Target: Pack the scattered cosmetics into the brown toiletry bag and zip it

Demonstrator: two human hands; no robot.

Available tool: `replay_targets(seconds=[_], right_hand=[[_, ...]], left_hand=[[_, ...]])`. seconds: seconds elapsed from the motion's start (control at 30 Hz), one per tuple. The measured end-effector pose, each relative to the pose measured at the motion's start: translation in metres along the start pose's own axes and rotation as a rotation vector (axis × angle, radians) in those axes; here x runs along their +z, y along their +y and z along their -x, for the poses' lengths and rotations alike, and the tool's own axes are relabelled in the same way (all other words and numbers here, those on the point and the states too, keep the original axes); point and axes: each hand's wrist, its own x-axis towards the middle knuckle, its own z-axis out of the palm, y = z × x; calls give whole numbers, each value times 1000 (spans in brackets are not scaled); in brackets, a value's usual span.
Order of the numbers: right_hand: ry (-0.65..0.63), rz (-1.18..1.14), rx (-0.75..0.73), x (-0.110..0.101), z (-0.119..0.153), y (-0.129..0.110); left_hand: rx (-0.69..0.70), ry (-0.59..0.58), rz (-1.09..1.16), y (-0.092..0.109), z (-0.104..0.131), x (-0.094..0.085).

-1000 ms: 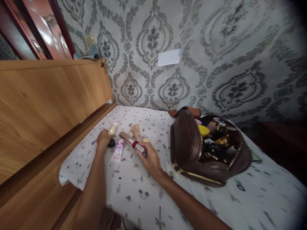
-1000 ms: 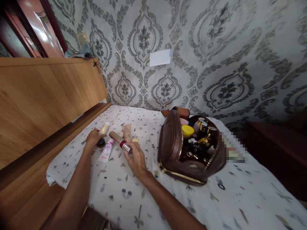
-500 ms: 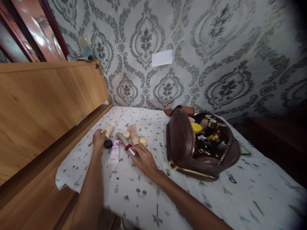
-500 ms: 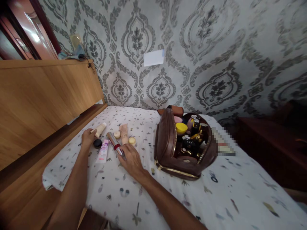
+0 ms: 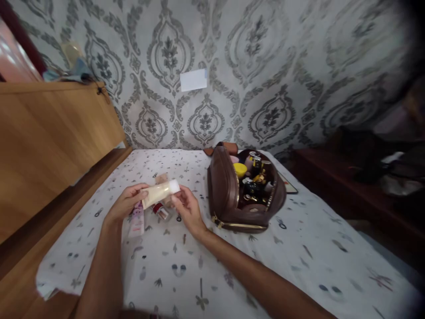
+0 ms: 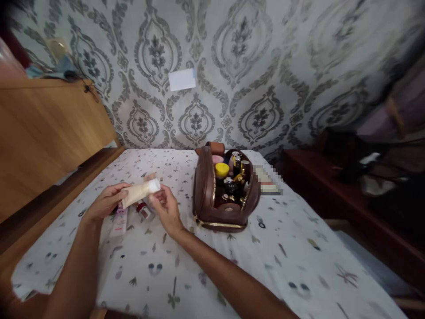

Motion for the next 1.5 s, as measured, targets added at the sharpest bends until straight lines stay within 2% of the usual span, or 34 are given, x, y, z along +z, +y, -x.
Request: replay_targets(seconds=[0.1,0.2,0.37,0.47,0.57,0.63,0.7,0.77,0.83,0.97,1.1,1.27,1.4,1.5], right_hand=[[-7,-110,17,-2,-2,-20],[3,-117,11,-10,2,-34],[-35,-92,76,-27,18,-39],[-21,-71,120,-37,31,-37],[-4,-79,185,-42,40,-32],[19,-109,257,-42,42,-27],[42,-143,334,-40,42,-20],[43,-164,395,-36,41,-12],[26,-175,417,-32,40,-6],[30,-182,407,-28,40,3],[31,-161,410,-28,41,8],[13,-189,401,-28,41,11],[13,-220,388,-29,42,4],[-10,-217,375,-32,44,-9]], left_hand=[[-28,-93,14,-1,-1,10],[-43,-153,-24,0,-2,17],[-92,-235,-217,4,0,20],[-49,-180,-288,0,-4,19],[-1,-16,-324,-10,-14,21],[67,141,-469,-16,-22,25],[127,253,-727,-19,-28,33],[120,275,-1006,-18,-31,44],[53,238,-1232,-14,-32,56],[-86,185,-1510,-6,-31,78],[-143,145,-1551,0,-34,88],[-192,146,-1515,2,-39,86],[-169,147,-1504,0,-39,85],[-202,155,-1507,-1,-38,87]])
